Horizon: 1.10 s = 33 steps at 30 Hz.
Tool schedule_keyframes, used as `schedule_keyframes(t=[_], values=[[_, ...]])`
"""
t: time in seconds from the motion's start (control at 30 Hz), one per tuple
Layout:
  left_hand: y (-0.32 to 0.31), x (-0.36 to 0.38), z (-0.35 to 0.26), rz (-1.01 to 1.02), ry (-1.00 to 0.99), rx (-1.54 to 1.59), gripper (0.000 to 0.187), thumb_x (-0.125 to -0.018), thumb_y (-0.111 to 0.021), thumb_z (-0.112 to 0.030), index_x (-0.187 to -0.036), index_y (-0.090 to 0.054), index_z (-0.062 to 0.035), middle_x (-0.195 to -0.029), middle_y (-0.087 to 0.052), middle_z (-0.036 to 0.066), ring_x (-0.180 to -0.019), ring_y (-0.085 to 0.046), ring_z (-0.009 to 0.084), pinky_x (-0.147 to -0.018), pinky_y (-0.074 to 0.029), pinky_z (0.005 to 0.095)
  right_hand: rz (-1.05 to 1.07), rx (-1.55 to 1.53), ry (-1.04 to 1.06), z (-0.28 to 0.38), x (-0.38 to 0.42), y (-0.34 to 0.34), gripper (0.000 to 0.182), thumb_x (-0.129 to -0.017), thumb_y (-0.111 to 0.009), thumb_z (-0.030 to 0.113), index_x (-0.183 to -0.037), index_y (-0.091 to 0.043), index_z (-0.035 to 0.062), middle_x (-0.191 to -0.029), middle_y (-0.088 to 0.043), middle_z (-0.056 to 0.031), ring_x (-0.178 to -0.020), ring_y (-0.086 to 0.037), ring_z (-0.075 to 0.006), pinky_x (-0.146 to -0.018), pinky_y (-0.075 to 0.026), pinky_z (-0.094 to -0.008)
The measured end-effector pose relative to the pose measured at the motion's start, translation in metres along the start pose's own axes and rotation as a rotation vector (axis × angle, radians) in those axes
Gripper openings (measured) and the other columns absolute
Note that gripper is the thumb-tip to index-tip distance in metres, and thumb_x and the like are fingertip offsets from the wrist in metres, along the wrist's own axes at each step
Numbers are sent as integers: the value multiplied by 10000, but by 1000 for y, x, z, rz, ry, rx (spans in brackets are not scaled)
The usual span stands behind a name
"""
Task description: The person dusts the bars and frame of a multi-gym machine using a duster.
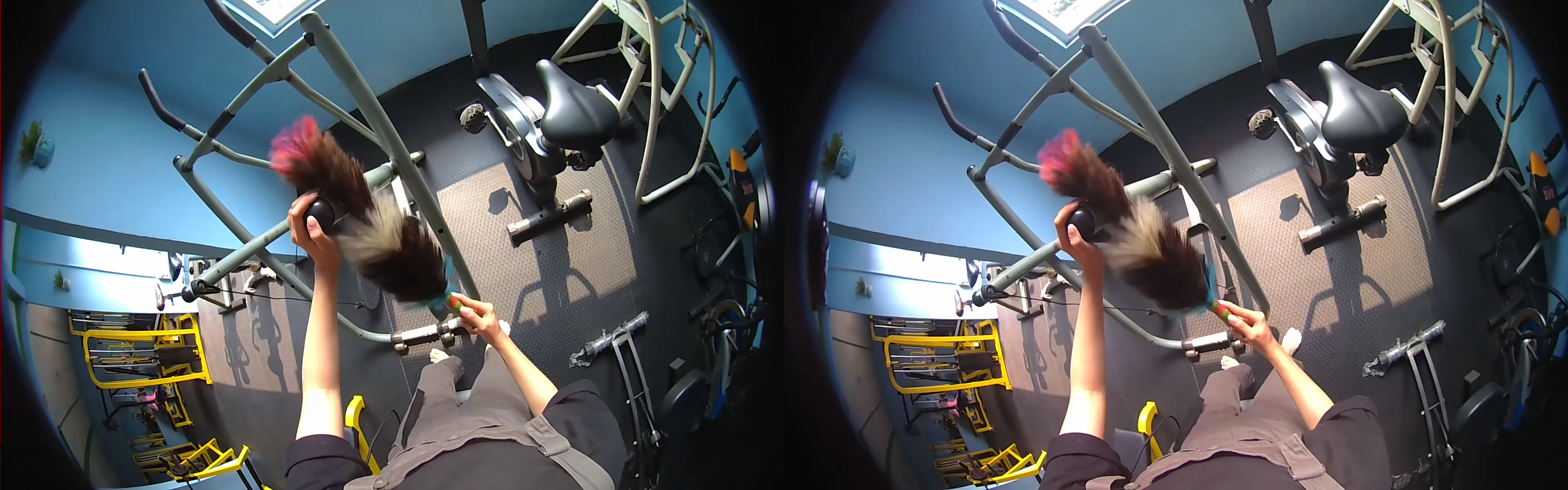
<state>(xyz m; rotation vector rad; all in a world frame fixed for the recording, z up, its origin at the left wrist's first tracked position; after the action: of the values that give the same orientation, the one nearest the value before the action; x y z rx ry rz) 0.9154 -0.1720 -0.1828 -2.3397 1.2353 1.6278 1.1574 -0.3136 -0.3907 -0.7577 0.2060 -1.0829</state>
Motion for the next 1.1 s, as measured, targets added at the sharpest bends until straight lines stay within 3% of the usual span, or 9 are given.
schedule_keyframes(t=[0.23, 0.37, 0.43, 0.57, 0.63, 0.77, 0.9, 0.93, 1.1], values=[[-3, -7, -5, 21, -60, 69, 325, -804, -334, -246, -903, -494, 18, -897, -539, 169, -861, -526, 265, -827, -399, 378, -249, 199, -102, -8, -53, 62, 348, -856, -550, 214, -1189, -532, 114, -542, -412, 79, -402, -306, -7, -379, -218, -169], [-3, -6, 0, 5, -50, 63, 341, -805, -337, -269, -893, -496, 19, -885, -539, 166, -846, -527, 268, -811, -406, 382, -259, 557, 1, 29, -90, 72, 324, -862, -544, 209, -1171, -541, 108, -993, -637, -50, -706, -528, -45, -622, -436, -202], [-2, -7, 1, -12, -80, 53, 338, -822, -338, -277, -893, -515, 3, -882, -555, 158, -829, -536, 274, -784, -409, 373, -125, 561, 143, 73, -79, 53, 316, -860, -550, 198, -1168, -549, 125, -931, -637, -2, -631, -473, -11, -538, -392, -174], [-1, -9, -5, -43, -115, 24, 356, -846, -346, -302, -886, -547, -11, -878, -567, 153, -807, -542, 288, -752, -411, 361, 64, 430, -21, 150, -43, 38, 352, -830, -596, 211, -1161, -555, 100, -849, -612, 23, -562, -408, -13, -480, -340, -152], [2, -4, 3, -101, -105, -44, 382, -855, -347, -317, -884, -577, -13, -926, -518, 168, -833, -514, 301, -744, -402, 360, 129, 469, -36, 172, -41, 45, 365, -816, -608, 212, -1161, -558, 107, -655, -518, 46, -486, -350, -9, -422, -279, -164], [4, -7, -4, -112, -104, -66, 390, -841, -340, -328, -910, -566, -17, -1026, -442, 162, -821, -493, 244, -758, -396, 358, 122, 629, -30, 193, -80, 64, 344, -828, -583, 267, -1132, -581, 105, -641, -503, 57, -475, -301, -13, -413, -245, -178], [6, -8, -4, -95, -85, -18, 352, -818, -355, -278, -894, -580, -19, -1063, -432, 161, -816, -494, 226, -745, -400, 344, -56, 1202, 178, 165, -149, 79, 393, -820, -566, 399, -1107, -588, 132, -877, -659, -90, -735, -614, -156, -662, -465, -282], [6, -8, -4, -102, -98, -27, 340, -810, -358, -264, -885, -587, -24, -1062, -436, 161, -796, -488, 221, -733, -399, 340, -49, 1225, 21, 172, -150, 71, 402, -819, -554, 420, -1108, -583, 141, -1001, -620, -125, -924, -605, -213, -802, -447, -303], [12, -12, -7, -104, -121, -64, 325, -803, -377, -273, -880, -599, -49, -1024, -460, 135, -778, -460, 215, -682, -387, 331, 105, 1399, 53, 260, -126, -7, 356, -828, -557, 381, -1111, -586, 167, -1007, -629, -92, -886, -603, -174, -806, -440, -291]])
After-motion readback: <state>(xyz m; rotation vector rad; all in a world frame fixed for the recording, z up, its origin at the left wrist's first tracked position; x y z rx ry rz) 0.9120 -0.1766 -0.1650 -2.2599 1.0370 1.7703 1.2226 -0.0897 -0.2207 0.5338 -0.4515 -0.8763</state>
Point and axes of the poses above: each hand's wrist, its own x-axis away from the middle knuckle, its own y-axis out of the back of the hand, z = x × y, the point moved 3 cm from there along -x, towards the middle knuckle
